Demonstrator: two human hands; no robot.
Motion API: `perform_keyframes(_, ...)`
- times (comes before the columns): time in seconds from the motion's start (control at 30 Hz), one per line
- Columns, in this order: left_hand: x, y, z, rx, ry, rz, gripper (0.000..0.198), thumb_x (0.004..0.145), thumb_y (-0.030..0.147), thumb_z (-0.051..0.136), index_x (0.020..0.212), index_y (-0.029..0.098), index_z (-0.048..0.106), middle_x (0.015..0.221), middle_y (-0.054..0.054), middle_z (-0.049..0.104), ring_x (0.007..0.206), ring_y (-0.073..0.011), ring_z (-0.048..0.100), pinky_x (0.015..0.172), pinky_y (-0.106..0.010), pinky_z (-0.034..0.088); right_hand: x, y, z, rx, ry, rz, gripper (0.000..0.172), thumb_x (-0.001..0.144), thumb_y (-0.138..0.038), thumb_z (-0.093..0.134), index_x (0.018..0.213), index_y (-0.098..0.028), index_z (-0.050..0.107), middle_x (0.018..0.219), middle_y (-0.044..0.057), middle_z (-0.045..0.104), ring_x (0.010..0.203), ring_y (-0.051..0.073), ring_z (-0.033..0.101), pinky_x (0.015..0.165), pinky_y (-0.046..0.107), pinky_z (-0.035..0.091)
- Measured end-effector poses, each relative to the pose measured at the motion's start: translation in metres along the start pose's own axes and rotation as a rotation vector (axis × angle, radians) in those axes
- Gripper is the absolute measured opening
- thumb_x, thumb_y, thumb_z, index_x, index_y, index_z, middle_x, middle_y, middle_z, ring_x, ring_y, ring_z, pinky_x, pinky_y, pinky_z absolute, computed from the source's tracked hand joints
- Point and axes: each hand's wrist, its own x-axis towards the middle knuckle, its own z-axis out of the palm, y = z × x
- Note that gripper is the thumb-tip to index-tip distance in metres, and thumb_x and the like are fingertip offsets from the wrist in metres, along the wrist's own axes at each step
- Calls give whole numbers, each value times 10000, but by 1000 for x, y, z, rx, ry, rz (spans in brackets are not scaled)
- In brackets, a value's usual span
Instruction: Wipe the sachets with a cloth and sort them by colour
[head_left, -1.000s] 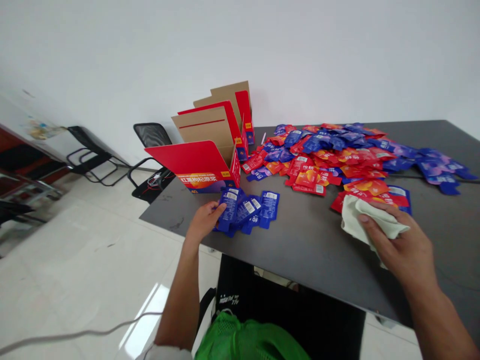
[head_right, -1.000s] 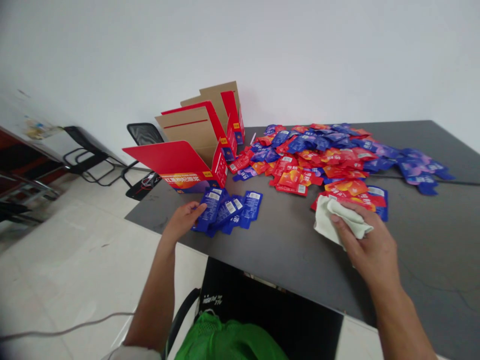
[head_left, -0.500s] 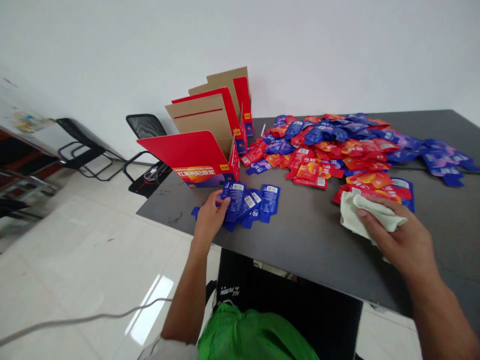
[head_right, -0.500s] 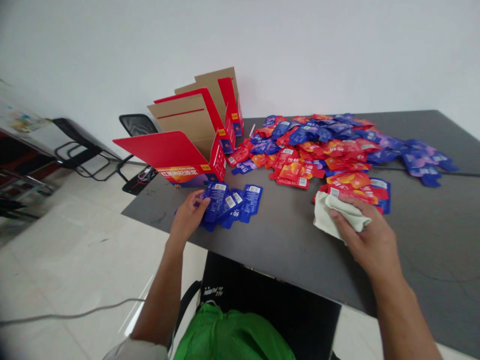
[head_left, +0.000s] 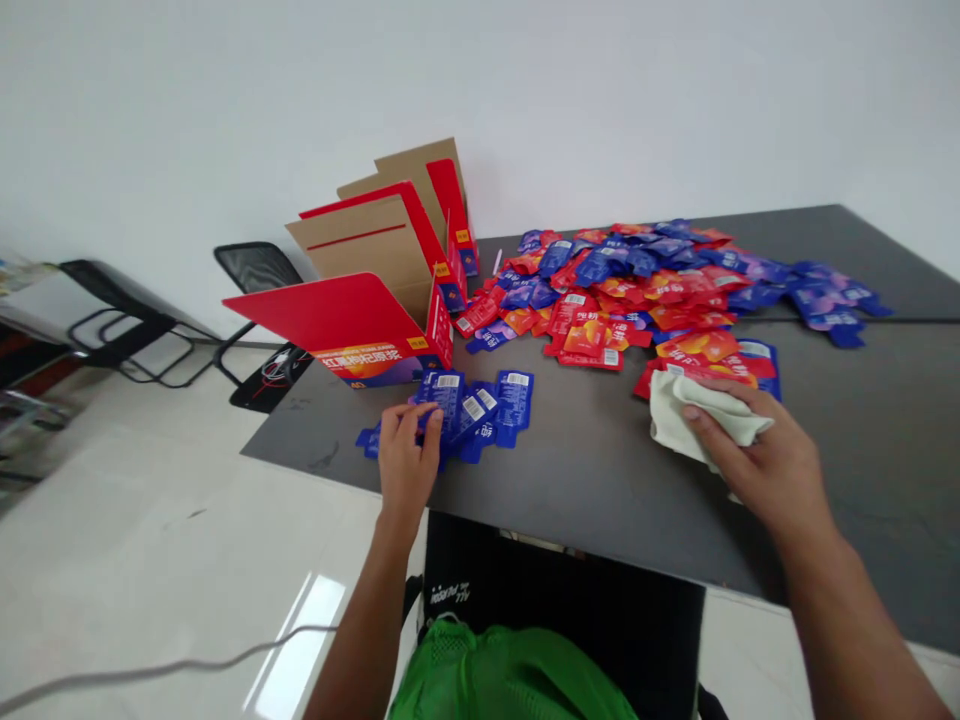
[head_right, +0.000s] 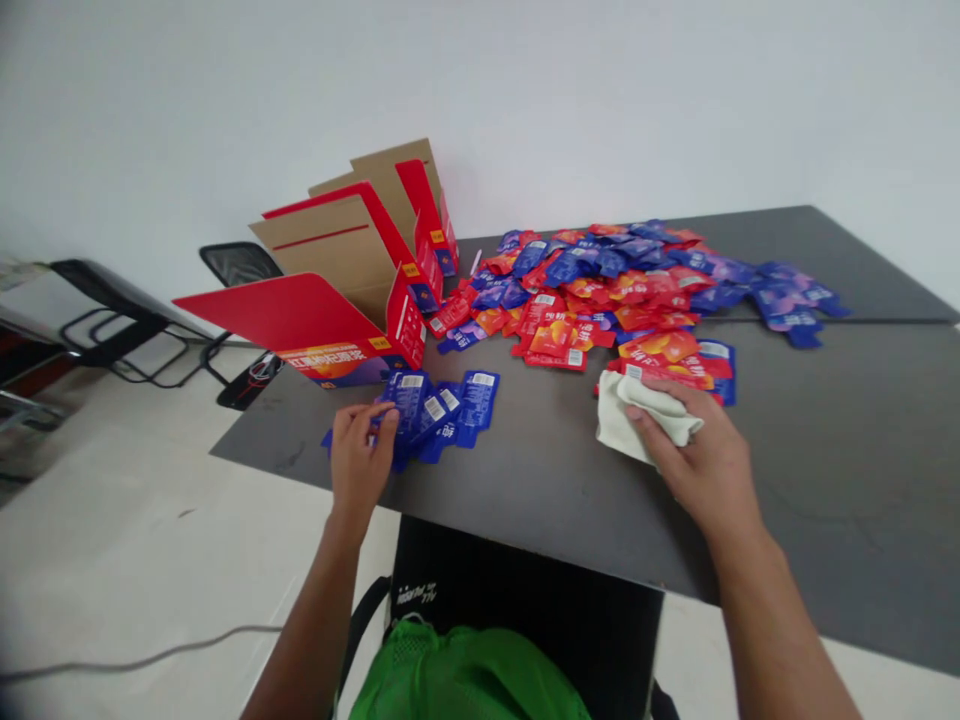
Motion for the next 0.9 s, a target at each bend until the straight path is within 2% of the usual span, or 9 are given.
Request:
perform_keyframes(0.07, 0, 27, 2, -62, -1, 93, 277, 1049, 408, 541, 1041, 193, 716, 1042, -83, 634, 925, -199, 634, 884, -324, 526, 0, -2, -2, 26, 2, 30, 497, 900, -562, 693, 1260, -222, 721, 1199, 109, 755, 1075, 280, 720, 998, 452, 553)
perform_keyframes(0.1, 2, 43, 4, -97, -50, 143, 285, 1062, 405, 517, 990, 198, 700, 968, -63, 644, 888, -190, 627, 858, -310, 511, 0, -3, -4, 50, -4, 64, 504, 884, -580, 705, 1238, -222, 732, 1173, 104, 763, 1037, 279, 728, 967, 457, 567)
perform_keyframes(0.2, 16, 97, 20, -173, -294, 242, 378, 1091, 425, 437, 851, 212, 635, 781, -11, 631, 755, -158, 600, 741, -279, 446, -2, -4, -13, 202, -101, 228, 548, 811, -632, 758, 1169, -217, 752, 1024, 85, 786, 840, 257, 737, 766, 413, 612)
perform_keyframes(0.33, 45, 157, 61, -174, -562, 411, 388, 1075, 422, 462, 792, 213, 626, 753, -4, 668, 720, -155, 608, 674, -281, 381, -15, -2, -31, 408, -296, 412, 595, 733, -625, 832, 1144, -202, 750, 871, 66, 780, 630, 203, 682, 515, 303, 547)
perform_keyframes(0.47, 64, 188, 109, -146, -714, 522, 307, 1032, 379, 542, 825, 209, 694, 825, -28, 733, 792, -186, 667, 683, -281, 412, -40, 6, -48, 469, -421, 471, 566, 741, -603, 826, 1123, -192, 748, 809, 55, 767, 559, 180, 640, 445, 265, 489)
perform_keyframes(0.57, 74, 201, 138, -139, -724, 563, 228, 998, 357, 602, 880, 210, 729, 879, -32, 756, 841, -191, 691, 720, -275, 459, -55, 12, -54, 467, -485, 431, 505, 781, -580, 798, 1108, -199, 750, 830, 48, 765, 594, 176, 647, 486, 258, 502)
perform_keyframes(0.67, 92, 211, 162, -132, -662, 559, 248, 1022, 371, 573, 951, 196, 734, 985, -53, 765, 926, -192, 699, 802, -278, 502, -59, 14, -55, 463, -594, 332, 449, 830, -565, 759, 1118, -220, 754, 943, 51, 775, 712, 196, 690, 590, 275, 547)
perform_keyframes(0.77, 129, 216, 184, -98, -557, 523, 292, 1064, 351, 496, 1063, 158, 714, 1112, -102, 745, 1063, -205, 681, 930, -308, 518, -59, 14, -54, 469, -694, 270, 418, 884, -556, 714, 1161, -244, 741, 1037, 49, 773, 817, 212, 712, 679, 287, 568)
perform_keyframes(0.9, 193, 211, 214, -6, -470, 461, 282, 1076, 289, 493, 1182, 115, 688, 1207, -148, 707, 1198, -228, 641, 1069, -394, 505, -58, 15, -51, 463, -742, 236, 404, 919, -556, 681, 1190, -260, 729, 1038, 42, 769, 869, 218, 717, 718, 286, 564)
